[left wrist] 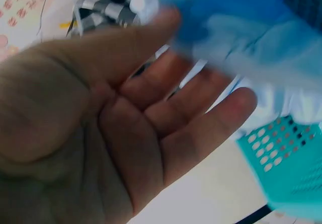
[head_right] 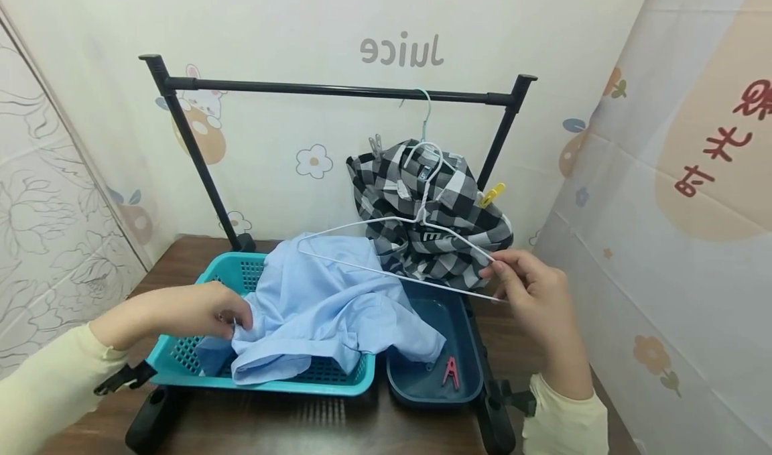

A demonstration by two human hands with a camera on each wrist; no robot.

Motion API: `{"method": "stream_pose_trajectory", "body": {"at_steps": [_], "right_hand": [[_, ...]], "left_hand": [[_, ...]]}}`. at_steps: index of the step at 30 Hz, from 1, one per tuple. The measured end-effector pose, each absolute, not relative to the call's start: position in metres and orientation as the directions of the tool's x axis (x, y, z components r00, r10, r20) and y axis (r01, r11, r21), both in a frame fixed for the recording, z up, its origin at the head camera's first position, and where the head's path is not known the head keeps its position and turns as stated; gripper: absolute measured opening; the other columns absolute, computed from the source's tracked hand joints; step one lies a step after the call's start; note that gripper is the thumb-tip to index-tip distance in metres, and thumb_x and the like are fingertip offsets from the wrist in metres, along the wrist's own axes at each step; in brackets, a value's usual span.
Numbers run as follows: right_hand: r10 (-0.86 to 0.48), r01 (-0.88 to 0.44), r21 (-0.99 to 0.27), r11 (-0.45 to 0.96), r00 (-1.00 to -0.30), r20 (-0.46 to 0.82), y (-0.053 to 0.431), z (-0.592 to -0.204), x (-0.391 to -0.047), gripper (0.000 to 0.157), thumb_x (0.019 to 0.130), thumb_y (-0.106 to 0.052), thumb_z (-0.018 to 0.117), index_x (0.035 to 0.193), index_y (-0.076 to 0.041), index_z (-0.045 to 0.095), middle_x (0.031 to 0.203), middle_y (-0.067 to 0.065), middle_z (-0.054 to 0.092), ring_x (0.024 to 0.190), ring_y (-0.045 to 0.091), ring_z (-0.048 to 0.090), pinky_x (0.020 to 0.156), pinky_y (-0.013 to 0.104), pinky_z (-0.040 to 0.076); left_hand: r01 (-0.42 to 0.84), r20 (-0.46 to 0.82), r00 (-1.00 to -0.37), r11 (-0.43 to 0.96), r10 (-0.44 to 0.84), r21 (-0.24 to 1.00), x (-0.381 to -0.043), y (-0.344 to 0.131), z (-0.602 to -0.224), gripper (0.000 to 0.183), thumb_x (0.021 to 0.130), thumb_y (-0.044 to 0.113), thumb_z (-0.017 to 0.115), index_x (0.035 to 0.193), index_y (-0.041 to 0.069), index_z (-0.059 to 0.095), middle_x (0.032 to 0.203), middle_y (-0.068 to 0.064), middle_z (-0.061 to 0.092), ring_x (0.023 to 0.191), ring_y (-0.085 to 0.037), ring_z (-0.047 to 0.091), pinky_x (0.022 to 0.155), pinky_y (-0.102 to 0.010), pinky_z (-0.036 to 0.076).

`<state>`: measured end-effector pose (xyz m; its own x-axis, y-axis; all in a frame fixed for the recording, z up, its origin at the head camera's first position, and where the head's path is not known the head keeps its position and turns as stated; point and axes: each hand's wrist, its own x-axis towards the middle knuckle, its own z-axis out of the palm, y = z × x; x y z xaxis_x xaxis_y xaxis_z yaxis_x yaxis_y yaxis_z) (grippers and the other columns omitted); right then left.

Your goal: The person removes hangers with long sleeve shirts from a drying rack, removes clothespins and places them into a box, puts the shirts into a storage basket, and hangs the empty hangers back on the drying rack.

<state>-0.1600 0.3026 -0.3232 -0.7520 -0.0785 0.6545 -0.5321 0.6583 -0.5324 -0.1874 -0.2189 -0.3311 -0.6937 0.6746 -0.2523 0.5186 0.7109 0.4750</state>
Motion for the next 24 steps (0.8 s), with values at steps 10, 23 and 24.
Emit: {"method": "stream_pose_trajectory", "body": {"at_steps": [10,23,24], "right_hand": [[-0.07,-0.508,-0.527,0.681,-0.762,0.644,0.301,-0.324,-0.162,0.018,0.096,0.001,0.068,0.11,-0.009,0.074,0.088,0.008,0.076,0.059,0.006,0.063,0.052,0.018,0.051],[-0.086,-0.528,-0.507,0.681,-0.746,0.661,0.299,-0.324,-0.162,0.017,0.096,0.003,0.068,0.108,-0.008,0.074,0.086,0.006,0.075,0.058,0.007,0.062,0.052,0.016,0.05],[-0.088,-0.529,-0.505,0.682,-0.746,0.66,0.298,-0.324,-0.162,0.018,0.096,0.003,0.068,0.108,-0.009,0.074,0.087,0.006,0.075,0.058,0.006,0.062,0.052,0.016,0.05]], "left_hand": [[0.44,-0.061,-0.86,0.797,0.506,0.415,-0.224,-0.244,-0.286,0.02,0.099,0.022,0.068,0.116,0.012,0.072,0.107,-0.001,0.073,0.098,-0.019,0.069,0.086,-0.046,0.06],[0.163,0.206,-0.977,0.807,0.053,0.568,-0.286,-0.277,-0.256,0.053,0.107,0.042,0.051,0.138,0.0,0.055,0.138,-0.026,0.056,0.125,-0.045,0.054,0.099,-0.064,0.048],[0.142,0.224,-0.975,0.799,0.01,0.584,-0.29,-0.28,-0.256,0.054,0.107,0.045,0.05,0.138,0.001,0.055,0.137,-0.025,0.056,0.124,-0.044,0.053,0.099,-0.064,0.048]]}}
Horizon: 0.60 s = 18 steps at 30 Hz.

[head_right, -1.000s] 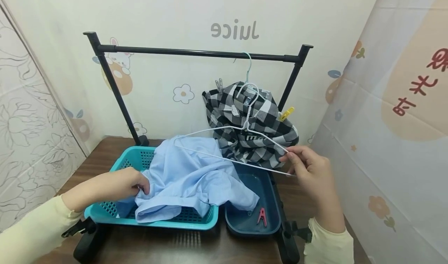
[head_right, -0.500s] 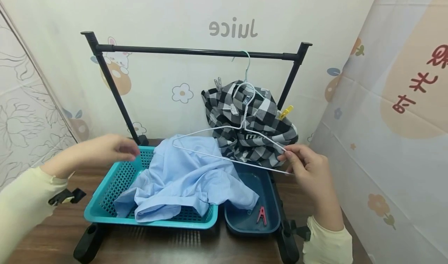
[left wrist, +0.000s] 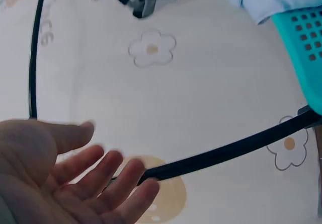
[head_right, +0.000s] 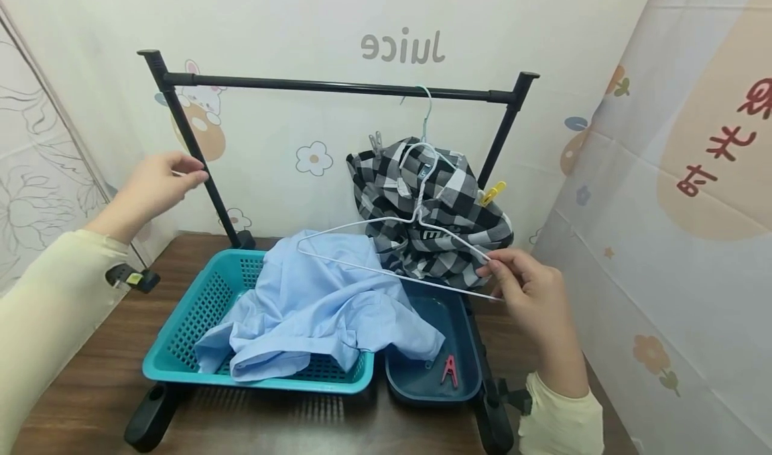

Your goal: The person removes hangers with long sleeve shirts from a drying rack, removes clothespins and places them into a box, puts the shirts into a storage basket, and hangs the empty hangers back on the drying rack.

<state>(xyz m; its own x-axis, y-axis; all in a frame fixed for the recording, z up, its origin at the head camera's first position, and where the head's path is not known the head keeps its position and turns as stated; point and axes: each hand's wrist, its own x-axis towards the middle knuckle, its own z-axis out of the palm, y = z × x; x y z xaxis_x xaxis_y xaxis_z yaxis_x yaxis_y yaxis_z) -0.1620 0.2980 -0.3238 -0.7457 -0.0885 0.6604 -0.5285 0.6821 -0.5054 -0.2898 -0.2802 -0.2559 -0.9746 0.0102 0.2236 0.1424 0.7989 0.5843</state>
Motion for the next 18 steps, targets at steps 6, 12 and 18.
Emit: {"method": "stream_pose_trajectory", "body": {"at_steps": [6,12,18], "right_hand": [[-0.087,-0.533,-0.519,0.669,-0.749,0.657,0.297,-0.324,-0.162,0.018,0.096,0.003,0.068,0.108,-0.009,0.074,0.087,0.005,0.076,0.057,0.007,0.062,0.054,0.016,0.052],[-0.075,-0.524,-0.527,0.669,-0.753,0.654,0.297,-0.322,-0.161,0.017,0.097,0.001,0.067,0.108,-0.01,0.074,0.087,0.005,0.076,0.057,0.007,0.062,0.054,0.017,0.052],[-0.093,-0.532,-0.495,0.687,-0.74,0.666,0.297,-0.322,-0.16,0.017,0.096,0.001,0.068,0.108,-0.01,0.074,0.087,0.002,0.076,0.058,0.006,0.062,0.052,0.015,0.049]], "left_hand": [[0.023,0.256,-0.942,0.718,-0.218,0.695,-0.308,-0.289,-0.253,0.069,0.104,0.055,0.047,0.145,0.0,0.05,0.141,-0.024,0.054,0.124,-0.04,0.053,0.1,-0.057,0.048],[-0.036,0.208,-0.926,0.624,-0.314,0.781,-0.328,-0.298,-0.253,0.084,0.1,0.062,0.05,0.161,0.009,0.027,0.16,-0.019,0.039,0.141,-0.039,0.045,0.112,-0.056,0.043],[0.016,0.223,-0.927,0.564,-0.3,0.826,-0.342,-0.306,-0.259,0.078,0.1,0.055,0.056,0.163,0.02,0.024,0.162,-0.011,0.04,0.142,-0.032,0.048,0.113,-0.046,0.045]]}}
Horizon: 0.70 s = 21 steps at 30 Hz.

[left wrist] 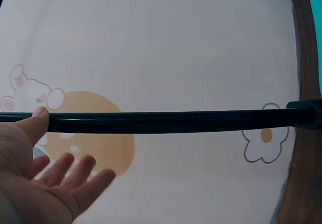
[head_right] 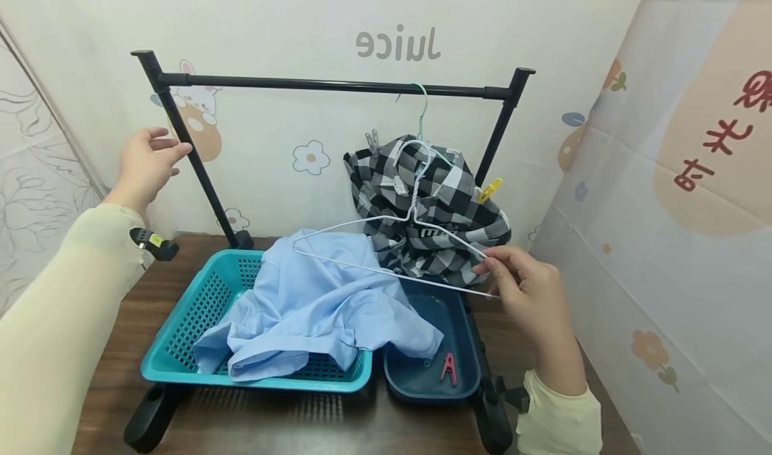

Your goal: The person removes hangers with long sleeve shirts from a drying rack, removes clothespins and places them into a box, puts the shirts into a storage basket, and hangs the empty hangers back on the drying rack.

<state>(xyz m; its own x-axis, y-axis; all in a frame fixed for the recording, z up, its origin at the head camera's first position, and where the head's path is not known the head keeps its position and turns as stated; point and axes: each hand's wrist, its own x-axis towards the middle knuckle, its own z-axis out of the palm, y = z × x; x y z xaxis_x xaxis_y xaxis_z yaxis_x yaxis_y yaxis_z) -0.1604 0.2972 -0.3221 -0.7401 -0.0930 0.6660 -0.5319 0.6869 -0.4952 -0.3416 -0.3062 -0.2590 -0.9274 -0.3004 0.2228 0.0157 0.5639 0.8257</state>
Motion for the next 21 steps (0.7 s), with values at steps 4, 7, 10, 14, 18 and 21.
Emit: {"method": "stream_pose_trajectory", "body": {"at_steps": [4,7,10,14,18,21], "right_hand": [[-0.093,-0.532,-0.495,0.687,-0.74,0.666,0.296,-0.321,-0.16,0.017,0.096,0.001,0.068,0.108,-0.01,0.073,0.087,0.002,0.076,0.058,0.007,0.062,0.052,0.015,0.049],[-0.089,-0.526,-0.5,0.688,-0.745,0.661,0.295,-0.321,-0.16,0.017,0.097,0.0,0.068,0.108,-0.011,0.074,0.087,0.001,0.076,0.058,0.007,0.063,0.051,0.015,0.049],[-0.086,-0.52,-0.506,0.688,-0.751,0.655,0.294,-0.322,-0.161,0.017,0.097,-0.001,0.068,0.109,-0.012,0.074,0.088,0.002,0.076,0.059,0.007,0.063,0.051,0.016,0.049],[-0.081,-0.512,-0.52,0.684,-0.761,0.643,0.294,-0.322,-0.161,0.017,0.097,-0.001,0.068,0.109,-0.012,0.074,0.088,0.003,0.076,0.059,0.008,0.063,0.052,0.016,0.05],[-0.087,-0.508,-0.516,0.69,-0.765,0.638,0.292,-0.322,-0.161,0.015,0.098,-0.002,0.067,0.109,-0.01,0.073,0.088,0.003,0.076,0.059,0.009,0.063,0.053,0.016,0.051],[-0.098,-0.511,-0.503,0.697,-0.762,0.64,0.292,-0.323,-0.161,0.013,0.098,-0.003,0.067,0.109,-0.007,0.073,0.087,0.004,0.076,0.059,0.008,0.063,0.052,0.017,0.05]], "left_hand": [[0.071,0.262,-0.922,0.543,-0.284,0.837,-0.347,-0.306,-0.267,0.072,0.101,0.048,0.058,0.162,0.024,0.027,0.158,-0.011,0.045,0.137,-0.028,0.053,0.107,-0.037,0.05],[0.107,0.298,-0.906,0.52,-0.3,0.847,-0.352,-0.305,-0.272,0.064,0.102,0.043,0.058,0.159,0.026,0.033,0.154,-0.01,0.048,0.135,-0.023,0.055,0.104,-0.034,0.052],[0.143,0.33,-0.892,0.5,-0.31,0.854,-0.356,-0.304,-0.276,0.057,0.104,0.037,0.058,0.155,0.026,0.039,0.151,-0.009,0.049,0.131,-0.02,0.056,0.101,-0.033,0.054],[0.168,0.361,-0.884,0.518,-0.296,0.839,-0.358,-0.3,-0.278,0.05,0.106,0.033,0.056,0.153,0.024,0.043,0.148,-0.011,0.052,0.126,-0.019,0.058,0.099,-0.032,0.055],[0.155,0.369,-0.883,0.564,-0.288,0.811,-0.357,-0.295,-0.279,0.048,0.107,0.034,0.052,0.152,0.021,0.044,0.145,-0.012,0.053,0.126,-0.021,0.058,0.1,-0.033,0.055],[0.143,0.381,-0.878,0.602,-0.29,0.786,-0.357,-0.292,-0.281,0.048,0.108,0.034,0.049,0.152,0.017,0.042,0.143,-0.014,0.054,0.125,-0.024,0.059,0.1,-0.034,0.055]]}}
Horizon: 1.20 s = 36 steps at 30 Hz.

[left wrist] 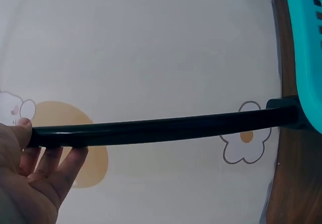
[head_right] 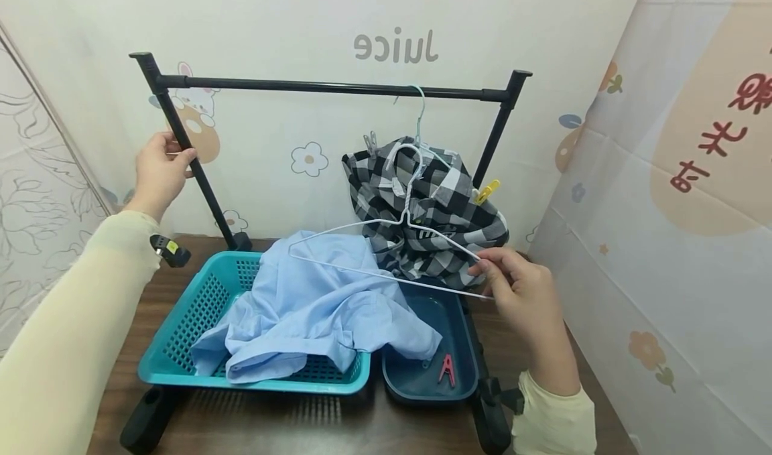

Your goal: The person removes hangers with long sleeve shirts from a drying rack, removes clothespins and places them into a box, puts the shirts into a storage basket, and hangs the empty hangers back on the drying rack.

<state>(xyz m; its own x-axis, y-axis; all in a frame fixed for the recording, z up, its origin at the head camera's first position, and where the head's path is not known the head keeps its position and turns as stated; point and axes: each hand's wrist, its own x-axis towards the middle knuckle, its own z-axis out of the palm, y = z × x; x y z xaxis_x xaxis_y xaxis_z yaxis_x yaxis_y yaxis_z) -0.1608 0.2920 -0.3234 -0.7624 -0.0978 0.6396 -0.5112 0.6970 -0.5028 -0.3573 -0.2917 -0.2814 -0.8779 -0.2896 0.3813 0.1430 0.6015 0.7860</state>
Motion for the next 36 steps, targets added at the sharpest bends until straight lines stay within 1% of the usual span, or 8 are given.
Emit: {"method": "stream_pose_trajectory", "body": {"at_steps": [5,9,18,24,26,29,31,36], "right_hand": [[-0.117,-0.528,-0.466,0.71,-0.742,0.66,0.288,-0.324,-0.163,0.013,0.097,0.001,0.067,0.108,-0.004,0.073,0.085,0.005,0.076,0.058,0.005,0.062,0.049,0.016,0.048],[-0.128,-0.529,-0.438,0.727,-0.731,0.671,0.283,-0.326,-0.167,0.012,0.097,-0.001,0.068,0.108,-0.006,0.073,0.086,0.003,0.076,0.059,0.004,0.062,0.05,0.015,0.048],[-0.121,-0.535,-0.398,0.745,-0.696,0.708,0.259,-0.324,-0.183,0.012,0.099,-0.006,0.066,0.109,-0.009,0.072,0.088,0.001,0.076,0.055,0.006,0.056,0.045,0.016,0.042],[-0.188,-0.567,-0.264,0.78,-0.615,0.766,0.239,-0.301,-0.194,0.011,0.099,-0.007,0.067,0.108,-0.008,0.073,0.087,0.003,0.078,0.05,0.004,0.046,0.045,0.015,0.034],[-0.19,-0.568,-0.245,0.786,-0.598,0.779,0.233,-0.292,-0.197,0.01,0.099,-0.008,0.067,0.108,-0.007,0.073,0.087,0.004,0.078,0.049,0.005,0.043,0.045,0.015,0.032],[-0.178,-0.557,-0.241,0.794,-0.593,0.785,0.223,-0.28,-0.204,0.012,0.101,-0.011,0.065,0.109,-0.008,0.073,0.088,0.003,0.078,0.047,0.007,0.04,0.044,0.017,0.029],[-0.173,-0.548,-0.235,0.803,-0.591,0.788,0.216,-0.272,-0.21,0.013,0.103,-0.013,0.063,0.11,-0.007,0.073,0.089,0.003,0.078,0.049,0.009,0.042,0.044,0.019,0.03],[-0.166,-0.516,-0.221,0.828,-0.601,0.782,0.196,-0.252,-0.227,0.018,0.105,-0.018,0.06,0.112,-0.008,0.072,0.091,0.004,0.078,0.051,0.014,0.045,0.046,0.028,0.032]], "left_hand": [[0.174,0.444,-0.854,0.655,-0.272,0.735,-0.357,-0.29,-0.29,0.046,0.11,0.032,0.045,0.148,0.006,0.045,0.138,-0.018,0.058,0.123,-0.029,0.062,0.101,-0.043,0.054],[0.195,0.472,-0.847,0.685,-0.242,0.702,-0.357,-0.29,-0.297,0.043,0.111,0.031,0.044,0.142,0.001,0.048,0.134,-0.022,0.06,0.122,-0.034,0.063,0.102,-0.05,0.053],[0.178,0.434,-0.88,0.713,-0.193,0.678,-0.359,-0.291,-0.304,0.045,0.111,0.032,0.042,0.141,-0.001,0.046,0.135,-0.025,0.059,0.118,-0.041,0.063,0.1,-0.055,0.053],[0.165,0.419,-0.887,0.716,-0.192,0.678,-0.36,-0.29,-0.304,0.042,0.112,0.031,0.041,0.136,-0.002,0.048,0.132,-0.025,0.062,0.117,-0.042,0.064,0.096,-0.057,0.054],[0.162,0.413,-0.891,0.718,-0.188,0.677,-0.36,-0.29,-0.305,0.041,0.112,0.031,0.041,0.136,-0.002,0.048,0.132,-0.026,0.062,0.117,-0.042,0.064,0.097,-0.057,0.053],[0.155,0.404,-0.897,0.726,-0.181,0.669,-0.361,-0.291,-0.305,0.041,0.112,0.03,0.04,0.134,-0.003,0.048,0.13,-0.027,0.062,0.117,-0.043,0.064,0.096,-0.057,0.053],[0.145,0.391,-0.903,0.732,-0.177,0.666,-0.36,-0.291,-0.305,0.042,0.112,0.031,0.039,0.134,-0.004,0.048,0.13,-0.027,0.061,0.116,-0.043,0.063,0.096,-0.058,0.053],[0.123,0.356,-0.919,0.733,-0.17,0.669,-0.36,-0.291,-0.306,0.046,0.112,0.035,0.035,0.136,-0.004,0.045,0.131,-0.028,0.059,0.117,-0.044,0.062,0.098,-0.058,0.051]]}}
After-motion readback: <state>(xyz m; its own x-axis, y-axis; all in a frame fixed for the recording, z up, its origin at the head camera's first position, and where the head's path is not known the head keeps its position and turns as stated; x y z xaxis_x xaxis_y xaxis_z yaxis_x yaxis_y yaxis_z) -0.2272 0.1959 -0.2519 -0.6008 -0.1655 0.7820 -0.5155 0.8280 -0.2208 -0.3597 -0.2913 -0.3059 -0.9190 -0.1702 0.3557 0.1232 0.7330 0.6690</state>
